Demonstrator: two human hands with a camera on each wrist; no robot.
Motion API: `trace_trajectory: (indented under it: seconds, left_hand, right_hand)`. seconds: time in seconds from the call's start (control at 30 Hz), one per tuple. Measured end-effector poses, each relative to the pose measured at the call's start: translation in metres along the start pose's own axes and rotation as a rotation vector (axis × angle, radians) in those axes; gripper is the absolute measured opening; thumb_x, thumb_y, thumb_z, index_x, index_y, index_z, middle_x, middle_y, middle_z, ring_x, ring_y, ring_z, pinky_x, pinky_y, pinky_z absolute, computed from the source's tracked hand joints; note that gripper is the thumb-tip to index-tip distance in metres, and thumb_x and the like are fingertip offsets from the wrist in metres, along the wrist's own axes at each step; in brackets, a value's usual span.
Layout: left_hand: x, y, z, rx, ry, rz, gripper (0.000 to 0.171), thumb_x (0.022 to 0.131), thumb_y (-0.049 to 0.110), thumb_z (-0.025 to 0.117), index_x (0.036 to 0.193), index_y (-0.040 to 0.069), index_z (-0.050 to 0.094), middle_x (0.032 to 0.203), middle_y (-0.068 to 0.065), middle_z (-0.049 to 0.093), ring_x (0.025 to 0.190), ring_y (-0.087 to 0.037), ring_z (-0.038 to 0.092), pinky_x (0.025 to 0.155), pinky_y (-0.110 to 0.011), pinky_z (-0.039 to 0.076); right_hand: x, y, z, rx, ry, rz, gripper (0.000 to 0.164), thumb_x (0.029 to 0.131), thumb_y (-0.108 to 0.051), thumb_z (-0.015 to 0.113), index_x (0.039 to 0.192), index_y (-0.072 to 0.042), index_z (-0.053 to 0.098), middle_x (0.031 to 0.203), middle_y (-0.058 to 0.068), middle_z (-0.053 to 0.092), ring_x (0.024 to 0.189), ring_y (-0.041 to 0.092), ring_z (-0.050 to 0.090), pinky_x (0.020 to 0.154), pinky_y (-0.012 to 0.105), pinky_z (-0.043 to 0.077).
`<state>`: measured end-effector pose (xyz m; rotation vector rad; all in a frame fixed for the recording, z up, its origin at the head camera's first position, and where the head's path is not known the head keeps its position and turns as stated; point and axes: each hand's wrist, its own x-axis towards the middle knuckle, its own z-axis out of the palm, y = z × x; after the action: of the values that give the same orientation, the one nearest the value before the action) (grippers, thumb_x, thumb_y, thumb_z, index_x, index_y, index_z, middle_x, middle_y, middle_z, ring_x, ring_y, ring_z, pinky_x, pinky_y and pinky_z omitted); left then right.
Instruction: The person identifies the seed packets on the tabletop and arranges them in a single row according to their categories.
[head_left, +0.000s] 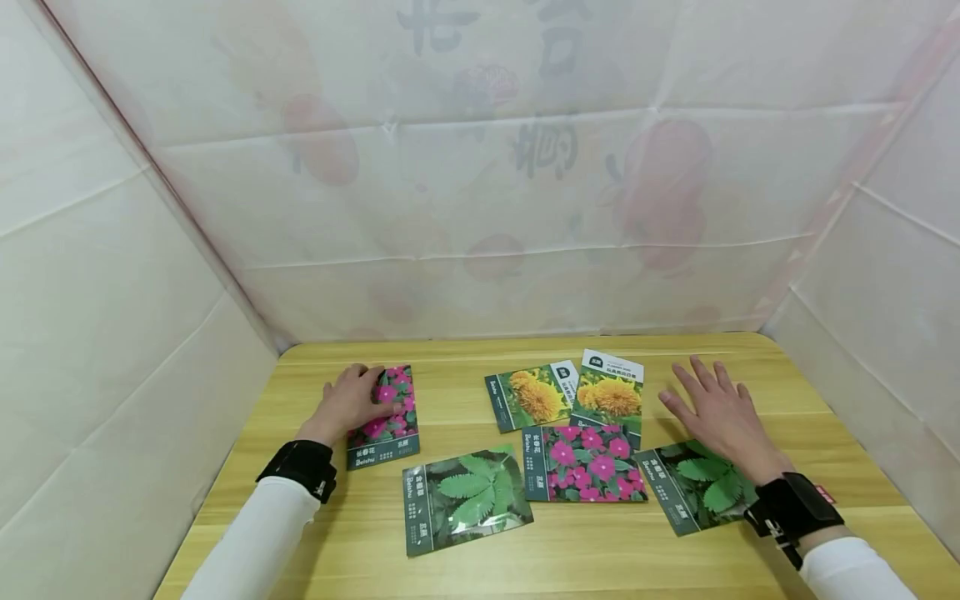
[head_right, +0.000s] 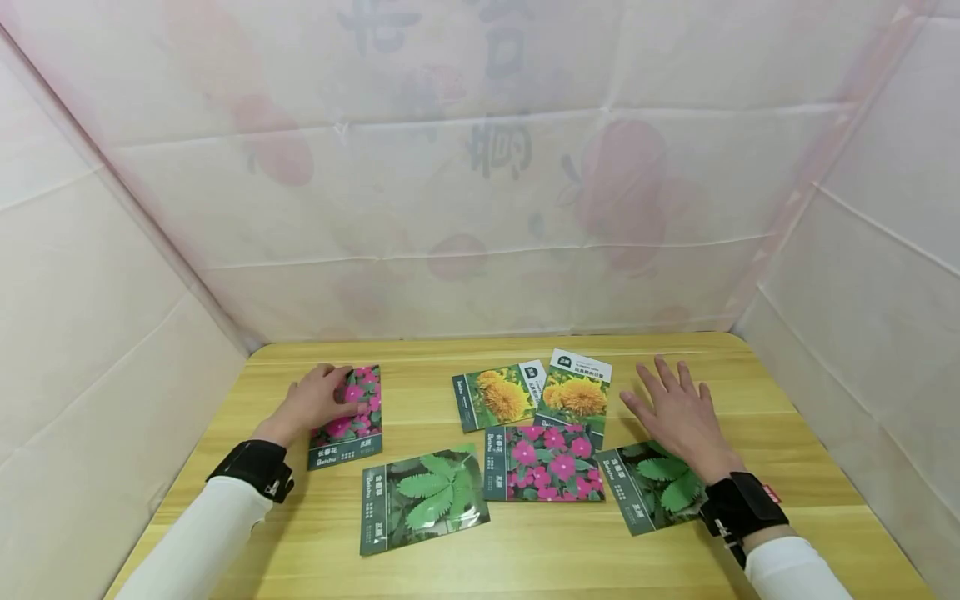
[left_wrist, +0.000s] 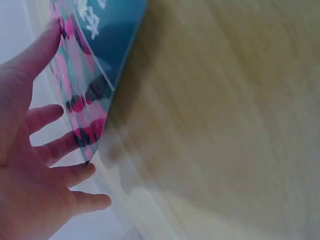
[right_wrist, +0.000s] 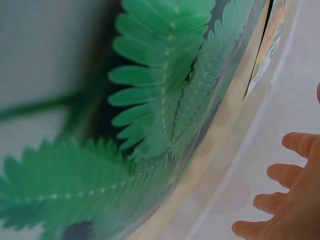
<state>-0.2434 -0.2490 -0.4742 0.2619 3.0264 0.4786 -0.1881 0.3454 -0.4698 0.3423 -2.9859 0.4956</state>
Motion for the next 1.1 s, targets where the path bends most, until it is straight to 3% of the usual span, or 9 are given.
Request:
trace_trajectory:
  seconds: [0.17,0.37,0.53,0.7,0.93,1.1]
  left_hand:
    - [0.002,-0.004,-0.002,-0.028,0.104,0.053,0.074,0.089,0.028,0.085,0.146,-0.007,0.052,0.131,-0.031,0.052,0.117,-0.050,0.053,0.100,-0.064,0.047]
    - [0.003,-0.012,-0.009,-0.104,0.178,0.080,0.047,0.094,0.009,0.076,0.135,-0.011,0.061,0.122,-0.030,0.058,0.109,-0.047,0.057,0.095,-0.060,0.051]
    - [0.000,-0.016,-0.021,-0.238,0.126,0.075,0.030,0.101,0.006,0.066,0.128,-0.005,0.068,0.117,-0.027,0.062,0.093,-0.034,0.060,0.078,-0.046,0.051]
    - [-0.006,-0.021,-0.034,-0.421,0.045,0.090,0.027,0.105,0.005,0.059,0.129,-0.003,0.069,0.115,-0.022,0.069,0.088,-0.026,0.062,0.069,-0.035,0.050]
    - [-0.015,-0.019,-0.058,-0.639,-0.025,0.036,0.032,0.108,0.008,0.055,0.137,-0.004,0.062,0.118,-0.022,0.065,0.092,-0.026,0.057,0.074,-0.030,0.050]
    - [-0.018,-0.008,-0.072,-0.692,-0.021,0.018,0.036,0.109,0.010,0.054,0.142,-0.003,0.059,0.128,-0.025,0.064,0.100,-0.025,0.061,0.081,-0.028,0.052]
  right_hand:
    - [0.000,-0.001,0.000,-0.011,0.032,-0.015,0.072,0.110,-0.051,0.044,0.161,-0.001,0.032,0.163,0.034,0.021,0.150,0.058,0.005,0.114,0.078,0.009]
    - [0.003,-0.003,-0.003,-0.020,0.039,-0.012,0.075,0.110,-0.053,0.044,0.161,0.000,0.031,0.164,0.033,0.021,0.150,0.058,0.009,0.114,0.078,0.012]
    - [0.006,-0.005,-0.005,-0.027,0.050,-0.018,0.075,0.109,-0.052,0.046,0.159,0.003,0.033,0.163,0.034,0.024,0.146,0.061,0.019,0.111,0.078,0.019]
    - [0.006,-0.005,-0.003,-0.018,0.045,-0.029,0.076,0.109,-0.050,0.047,0.158,0.007,0.033,0.161,0.036,0.025,0.142,0.062,0.027,0.109,0.077,0.025]
    - [0.004,-0.012,-0.004,-0.002,0.052,-0.034,0.076,0.110,-0.050,0.047,0.159,0.006,0.032,0.163,0.034,0.024,0.142,0.061,0.028,0.109,0.076,0.026]
    - [0.004,-0.027,-0.003,0.016,0.071,-0.073,0.074,0.109,-0.048,0.049,0.160,0.003,0.032,0.164,0.032,0.025,0.142,0.059,0.030,0.113,0.071,0.026]
